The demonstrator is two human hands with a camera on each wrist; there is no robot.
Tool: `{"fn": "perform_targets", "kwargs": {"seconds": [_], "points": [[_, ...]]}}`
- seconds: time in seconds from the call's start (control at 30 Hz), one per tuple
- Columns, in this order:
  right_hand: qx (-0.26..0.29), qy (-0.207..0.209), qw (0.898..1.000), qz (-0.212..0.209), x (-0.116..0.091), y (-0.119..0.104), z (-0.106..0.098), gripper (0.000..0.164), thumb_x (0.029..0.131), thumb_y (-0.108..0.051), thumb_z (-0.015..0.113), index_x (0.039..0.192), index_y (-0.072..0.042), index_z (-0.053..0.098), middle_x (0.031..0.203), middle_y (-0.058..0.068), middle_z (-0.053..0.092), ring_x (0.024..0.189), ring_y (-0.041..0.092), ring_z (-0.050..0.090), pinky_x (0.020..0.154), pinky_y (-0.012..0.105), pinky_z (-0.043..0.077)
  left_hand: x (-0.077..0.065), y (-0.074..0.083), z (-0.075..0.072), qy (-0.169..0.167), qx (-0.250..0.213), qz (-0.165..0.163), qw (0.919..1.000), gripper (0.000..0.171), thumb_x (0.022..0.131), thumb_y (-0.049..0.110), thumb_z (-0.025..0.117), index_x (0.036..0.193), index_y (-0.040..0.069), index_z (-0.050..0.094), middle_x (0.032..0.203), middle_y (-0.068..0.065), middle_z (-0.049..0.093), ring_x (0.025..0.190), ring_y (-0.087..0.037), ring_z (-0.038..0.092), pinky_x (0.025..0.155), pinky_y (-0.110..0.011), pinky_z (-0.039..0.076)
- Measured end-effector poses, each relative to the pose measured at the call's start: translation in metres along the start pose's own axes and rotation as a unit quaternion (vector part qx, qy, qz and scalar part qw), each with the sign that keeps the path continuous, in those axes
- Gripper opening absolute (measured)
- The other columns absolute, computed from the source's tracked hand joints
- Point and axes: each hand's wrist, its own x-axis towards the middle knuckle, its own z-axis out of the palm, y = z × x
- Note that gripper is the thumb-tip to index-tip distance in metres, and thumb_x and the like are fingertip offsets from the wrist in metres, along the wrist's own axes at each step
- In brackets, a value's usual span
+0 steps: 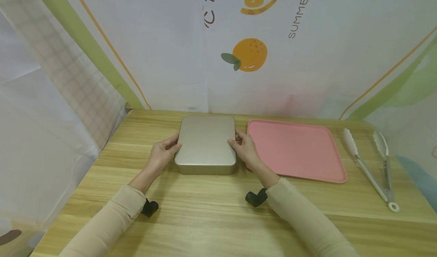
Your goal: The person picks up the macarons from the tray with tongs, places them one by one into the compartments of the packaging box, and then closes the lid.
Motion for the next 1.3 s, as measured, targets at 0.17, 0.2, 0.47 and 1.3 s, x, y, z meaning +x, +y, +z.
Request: {"fn": "perform_targets", "kwargs": {"seconds": [0.17,0.2,0.47,1.3], "points": [[0.001,0.002,1.000,0.001,0.0009,0.0007,0.0005,0.054,0.091,-0.009,0.061,0.140,0.004,0.040,0.102,0.013,0.051,0.090,0.019,0.049,0.074,0.021,0.048,-0.0001,0.0000,0.0004,0.000,-0.003,0.000,1.0000,0.051,0.098,0.010,0.050,0.145,0.001,0.031,0.150,-0.015,0.031,0.139,-0.029,0.029,0.112,-0.036,0.031],[0.001,0.001,1.000,0.001,0.0010,0.0009,0.0005,0.054,0.091,-0.009,0.061,0.140,0.004,0.040,0.103,0.013,0.051,0.090,0.019,0.049,0.074,0.021,0.048,0.0001,-0.0003,0.0007,0.001,-0.004,0.001,1.0000,0.051,0.098,0.010,0.050,0.145,0.001,0.031,0.150,-0.016,0.031,0.139,-0.029,0.030,0.112,-0.036,0.031],[-0.008,0.006,1.000,0.012,0.0004,0.0005,0.0008,0.057,0.092,-0.012,0.061,0.140,0.006,0.037,0.108,0.015,0.051,0.095,0.021,0.051,0.077,0.022,0.049,-0.0012,0.0011,0.0018,0.002,-0.009,0.001,1.0000,0.051,0.098,0.009,0.050,0.144,-0.001,0.031,0.150,-0.016,0.030,0.139,-0.029,0.030,0.112,-0.036,0.031],[0.011,0.004,1.000,0.017,-0.0020,-0.0007,0.0016,0.058,0.092,-0.012,0.060,0.142,0.006,0.035,0.110,0.016,0.050,0.099,0.024,0.052,0.082,0.027,0.051,0.0016,-0.0002,0.0004,0.004,0.022,0.001,0.9998,0.052,0.097,0.012,0.051,0.144,0.001,0.032,0.150,-0.015,0.031,0.138,-0.029,0.031,0.110,-0.036,0.034]]}}
